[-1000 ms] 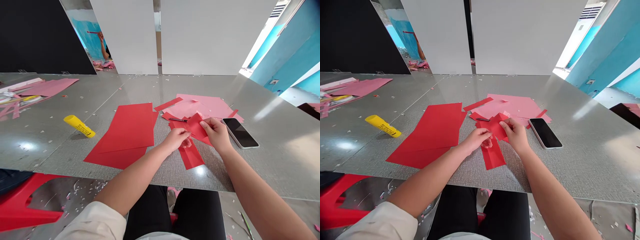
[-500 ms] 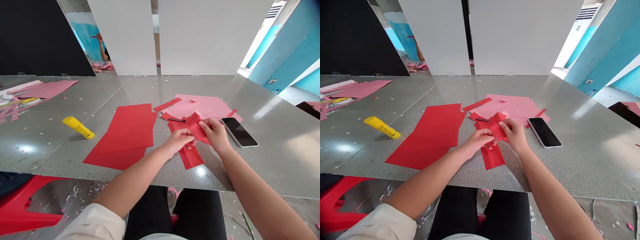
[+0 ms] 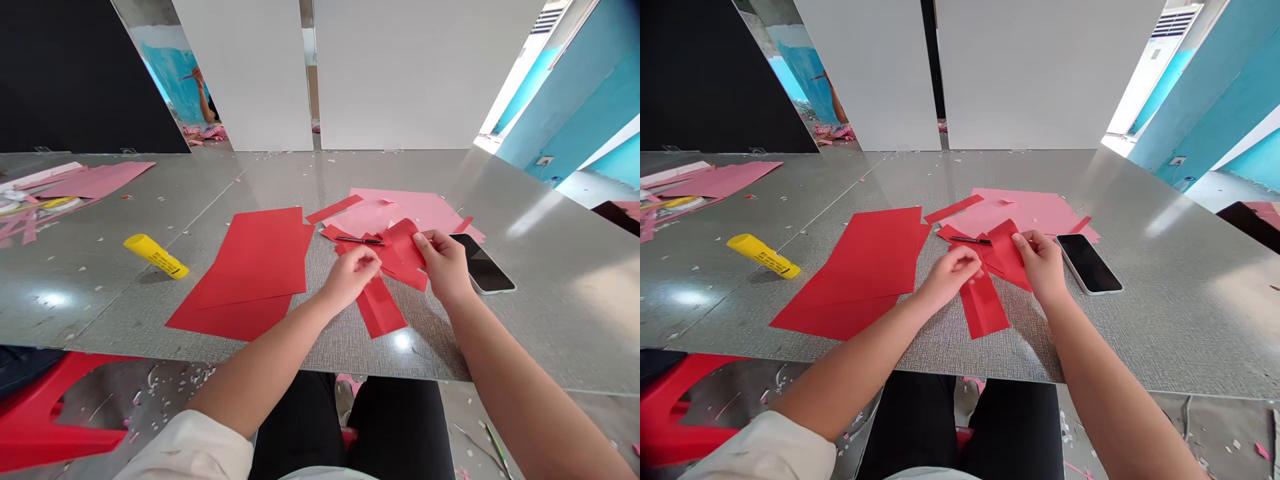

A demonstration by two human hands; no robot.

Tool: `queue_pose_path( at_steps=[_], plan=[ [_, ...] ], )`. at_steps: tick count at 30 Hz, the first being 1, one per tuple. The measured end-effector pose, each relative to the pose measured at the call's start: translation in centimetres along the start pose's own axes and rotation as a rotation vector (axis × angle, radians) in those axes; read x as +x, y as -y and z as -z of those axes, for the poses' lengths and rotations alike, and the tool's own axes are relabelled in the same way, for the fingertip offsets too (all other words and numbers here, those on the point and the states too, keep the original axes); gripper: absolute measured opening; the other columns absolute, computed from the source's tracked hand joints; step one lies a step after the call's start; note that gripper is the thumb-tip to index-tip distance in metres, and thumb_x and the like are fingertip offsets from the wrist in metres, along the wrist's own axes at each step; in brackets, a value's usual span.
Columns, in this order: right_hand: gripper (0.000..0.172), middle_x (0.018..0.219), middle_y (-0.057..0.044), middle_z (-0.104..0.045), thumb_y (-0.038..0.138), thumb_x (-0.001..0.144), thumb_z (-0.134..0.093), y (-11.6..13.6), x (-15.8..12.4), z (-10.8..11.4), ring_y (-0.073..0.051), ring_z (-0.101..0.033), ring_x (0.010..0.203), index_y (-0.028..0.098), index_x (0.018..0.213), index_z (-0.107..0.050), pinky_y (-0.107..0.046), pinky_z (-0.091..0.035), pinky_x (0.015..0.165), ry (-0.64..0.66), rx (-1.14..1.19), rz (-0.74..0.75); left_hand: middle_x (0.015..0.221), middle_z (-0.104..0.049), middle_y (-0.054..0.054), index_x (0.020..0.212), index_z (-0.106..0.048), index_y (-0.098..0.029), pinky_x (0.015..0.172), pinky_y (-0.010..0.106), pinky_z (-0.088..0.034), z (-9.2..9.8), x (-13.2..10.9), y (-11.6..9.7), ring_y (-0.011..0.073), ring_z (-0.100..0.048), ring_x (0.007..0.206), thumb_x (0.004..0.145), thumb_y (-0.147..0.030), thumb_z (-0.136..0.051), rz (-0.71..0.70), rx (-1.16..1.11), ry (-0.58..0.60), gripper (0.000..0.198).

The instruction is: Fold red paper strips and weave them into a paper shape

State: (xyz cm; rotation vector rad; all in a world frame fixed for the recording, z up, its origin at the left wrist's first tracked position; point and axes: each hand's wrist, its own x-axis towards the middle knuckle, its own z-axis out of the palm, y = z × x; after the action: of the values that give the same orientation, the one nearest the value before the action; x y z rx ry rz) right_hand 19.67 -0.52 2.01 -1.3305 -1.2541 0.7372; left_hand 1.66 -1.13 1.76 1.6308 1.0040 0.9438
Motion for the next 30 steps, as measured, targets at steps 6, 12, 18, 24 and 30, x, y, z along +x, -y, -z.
queue_pose_path(
  at_steps=[6, 12, 18, 24, 30],
  plan=[
    [0.031, 0.057, 0.004, -0.047, 0.047, 0.071, -0.062, 0.9, -0.7, -0.2, -0.007, -0.038, 0.047, 0.019, 0.065, -0.051, -0.022, -0.031, 0.043, 0.302, 0.315, -0.097, 0.142, -0.034, 0.006, 0.128, -0.041, -0.027, 0.106, 0.044, -0.025, 0.5, 0.3, -0.4, 0.0246, -0.029, 0.131, 0.077, -0.015, -0.058, -0.472, 0.536, -0.1, 0.055],
    [0.038, 0.055, 0.003, -0.046, 0.057, 0.077, -0.05, 1.1, -0.9, 0.1, -0.009, -0.04, 0.045, 0.02, 0.077, -0.055, -0.023, -0.033, 0.042, 0.514, 0.306, -0.054, 0.11, -0.063, 0.007, 0.119, -0.055, -0.024, 0.087, 0.034, -0.044, 2.3, 0.9, 0.1, 0.019, -0.058, 0.1, 0.086, -0.011, -0.038, -0.354, 0.599, -0.317, 0.039],
    [0.045, 0.077, -0.008, -0.064, 0.061, 0.077, -0.046, 0.2, -2.6, -2.4, -0.021, -0.058, 0.072, 0.02, 0.085, -0.061, -0.033, -0.045, 0.061, 0.356, -0.595, 0.206, 0.126, -0.055, 0.006, 0.117, -0.057, -0.024, 0.099, 0.043, -0.035, 7.4, 0.0, -2.4, 0.0225, -0.046, 0.119, 0.084, -0.008, -0.039, -0.642, 0.962, -0.776, 0.041],
    [0.057, 0.109, -0.019, -0.063, 0.052, 0.08, -0.049, -0.9, -6.0, -4.7, -0.033, -0.05, 0.114, 0.008, 0.116, -0.056, -0.046, -0.043, 0.088, 0.404, -1.11, 0.505, 0.126, -0.054, 0.011, 0.109, -0.061, -0.018, 0.091, 0.045, -0.042, 8.6, -1.2, 1.7, 0.0265, -0.047, 0.118, 0.084, -0.009, -0.041, -0.448, 1.36, -0.33, 0.033],
    [0.049, 0.133, -0.013, -0.047, 0.032, 0.087, -0.044, -1.7, -6.7, -2.6, -0.025, -0.039, 0.126, 0.011, 0.131, -0.042, -0.046, -0.031, 0.105, 0.603, -1.046, 0.387, 0.128, -0.051, 0.016, 0.121, -0.053, -0.012, 0.092, 0.045, -0.043, 9.5, -1.9, 4.6, 0.0302, -0.046, 0.12, 0.076, -0.003, -0.045, -0.047, 1.417, 0.106, 0.046]
  ],
)
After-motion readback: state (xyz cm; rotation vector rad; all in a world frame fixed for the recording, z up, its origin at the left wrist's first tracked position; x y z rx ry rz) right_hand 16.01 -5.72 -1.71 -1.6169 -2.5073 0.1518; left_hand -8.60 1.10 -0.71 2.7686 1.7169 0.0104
